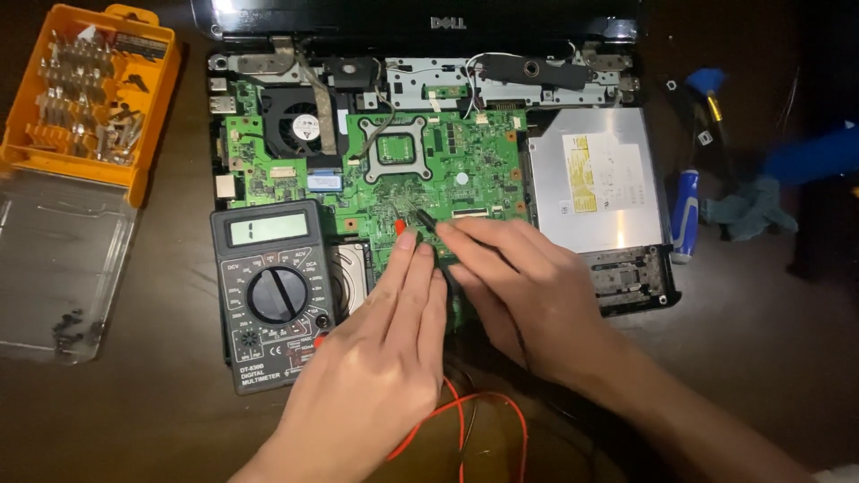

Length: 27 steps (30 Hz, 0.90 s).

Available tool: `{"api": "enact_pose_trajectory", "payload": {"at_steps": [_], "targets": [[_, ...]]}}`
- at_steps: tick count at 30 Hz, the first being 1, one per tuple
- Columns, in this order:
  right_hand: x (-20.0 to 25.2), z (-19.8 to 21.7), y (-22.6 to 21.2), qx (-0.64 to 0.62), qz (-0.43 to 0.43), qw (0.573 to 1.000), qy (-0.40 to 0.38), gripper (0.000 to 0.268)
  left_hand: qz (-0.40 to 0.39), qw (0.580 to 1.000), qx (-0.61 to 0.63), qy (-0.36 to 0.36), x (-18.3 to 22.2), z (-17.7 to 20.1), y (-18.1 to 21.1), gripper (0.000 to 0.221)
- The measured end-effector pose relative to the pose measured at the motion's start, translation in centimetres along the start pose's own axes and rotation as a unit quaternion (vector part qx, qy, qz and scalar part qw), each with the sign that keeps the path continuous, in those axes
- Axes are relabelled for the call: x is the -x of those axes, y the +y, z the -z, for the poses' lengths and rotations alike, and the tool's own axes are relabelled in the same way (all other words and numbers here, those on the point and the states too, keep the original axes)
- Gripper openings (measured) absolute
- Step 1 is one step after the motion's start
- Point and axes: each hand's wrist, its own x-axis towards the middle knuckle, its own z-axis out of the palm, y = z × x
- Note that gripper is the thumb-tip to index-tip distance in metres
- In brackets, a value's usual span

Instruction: Using a digital multimeter to test various points on a laptop motherboard for diagnostic purposes.

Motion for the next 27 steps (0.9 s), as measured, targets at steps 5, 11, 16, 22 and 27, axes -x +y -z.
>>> {"api": "enact_pose_trajectory", "payload": {"at_steps": [5,11,16,22,27], "targets": [[0.8,2.1,1.6,-0.031,-0.098,0.995,0.003,0.034,0.002,0.995,0.094,0.032,-0.6,0.7,0.0,0.029],[1.3,3.4,3.9,-0.213,-0.301,0.914,0.168,0.015,-0.013,0.982,0.176,0.059,-0.6,-0.3,1.3,0.025],[0.7,3.4,5.0,-0.323,-0.276,0.896,0.129,0.020,-0.029,0.975,0.212,0.058,-1.7,-1.1,2.3,0.030],[0.0,3.8,4.0,-0.314,-0.323,0.882,0.141,0.028,-0.050,0.980,0.183,0.053,-2.8,-2.0,2.9,0.026],[0.4,3.6,4.2,-0.312,-0.321,0.888,0.108,0.028,-0.055,0.992,0.107,0.031,-2.9,-1.6,3.1,0.029]]}}
